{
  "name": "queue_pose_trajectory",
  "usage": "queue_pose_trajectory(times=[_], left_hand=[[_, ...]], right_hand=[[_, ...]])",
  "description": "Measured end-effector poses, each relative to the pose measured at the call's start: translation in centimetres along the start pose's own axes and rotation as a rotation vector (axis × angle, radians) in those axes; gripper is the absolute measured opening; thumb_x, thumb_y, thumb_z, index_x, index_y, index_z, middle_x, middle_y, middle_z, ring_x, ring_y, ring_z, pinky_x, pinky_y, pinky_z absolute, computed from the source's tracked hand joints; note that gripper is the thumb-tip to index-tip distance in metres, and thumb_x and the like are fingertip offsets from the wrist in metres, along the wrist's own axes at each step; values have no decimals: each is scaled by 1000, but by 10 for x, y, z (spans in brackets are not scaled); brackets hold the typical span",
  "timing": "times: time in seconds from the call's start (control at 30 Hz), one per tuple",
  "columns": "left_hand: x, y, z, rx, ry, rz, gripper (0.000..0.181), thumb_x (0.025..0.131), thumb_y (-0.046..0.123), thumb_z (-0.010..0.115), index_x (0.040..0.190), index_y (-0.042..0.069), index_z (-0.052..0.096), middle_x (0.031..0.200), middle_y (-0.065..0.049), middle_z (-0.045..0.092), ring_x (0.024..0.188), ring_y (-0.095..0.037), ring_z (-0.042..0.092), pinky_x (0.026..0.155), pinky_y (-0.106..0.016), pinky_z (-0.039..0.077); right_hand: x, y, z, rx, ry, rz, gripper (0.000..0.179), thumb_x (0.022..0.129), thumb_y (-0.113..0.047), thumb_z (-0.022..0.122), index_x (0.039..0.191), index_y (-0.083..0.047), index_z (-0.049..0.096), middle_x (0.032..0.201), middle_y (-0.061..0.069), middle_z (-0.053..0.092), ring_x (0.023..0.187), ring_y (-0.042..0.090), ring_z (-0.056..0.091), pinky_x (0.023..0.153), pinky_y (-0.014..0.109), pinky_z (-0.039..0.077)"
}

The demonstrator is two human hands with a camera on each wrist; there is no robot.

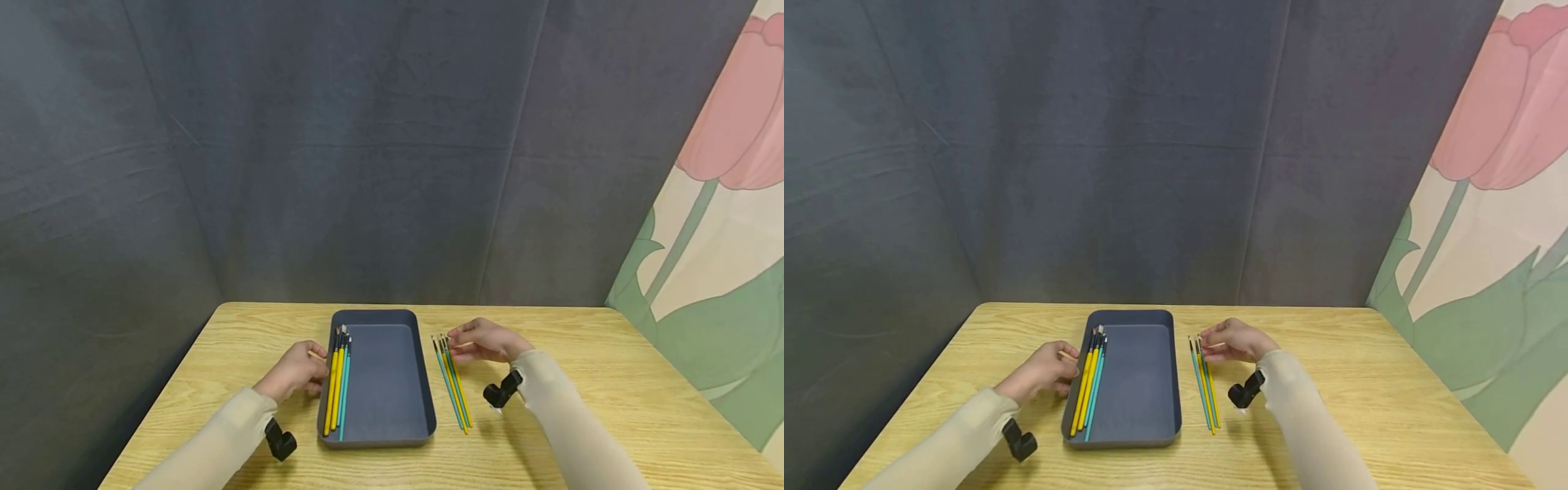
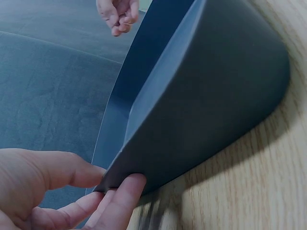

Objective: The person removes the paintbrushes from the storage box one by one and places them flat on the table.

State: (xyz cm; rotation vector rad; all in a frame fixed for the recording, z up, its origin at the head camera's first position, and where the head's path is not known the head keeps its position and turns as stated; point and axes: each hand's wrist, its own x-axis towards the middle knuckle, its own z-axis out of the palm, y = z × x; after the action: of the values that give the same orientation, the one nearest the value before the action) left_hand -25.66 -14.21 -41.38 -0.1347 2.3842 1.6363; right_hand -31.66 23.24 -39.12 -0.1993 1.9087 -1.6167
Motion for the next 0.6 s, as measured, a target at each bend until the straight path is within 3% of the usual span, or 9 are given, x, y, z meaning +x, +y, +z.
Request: queue_pose_trajectory(times=[0.4,0.6], left_hand=[[1,-2,1,-11,2,-5,35,76,-13,54,110,-7,49,84,-14,53,68,-21,55,57,-34,54],[1,-1,1,-10,2,0,35,75,-13,53,109,-7,48,85,-14,53,69,-21,56,57,-34,54]], right_hand=[[1,-17,20,13,-62,-75,40,98,-1,45,132,18,35,100,6,66,93,17,67,92,37,53],[5,-24,31,40,-52,-110,40,98,-2,45,132,17,36,99,6,63,90,15,67,92,37,53]])
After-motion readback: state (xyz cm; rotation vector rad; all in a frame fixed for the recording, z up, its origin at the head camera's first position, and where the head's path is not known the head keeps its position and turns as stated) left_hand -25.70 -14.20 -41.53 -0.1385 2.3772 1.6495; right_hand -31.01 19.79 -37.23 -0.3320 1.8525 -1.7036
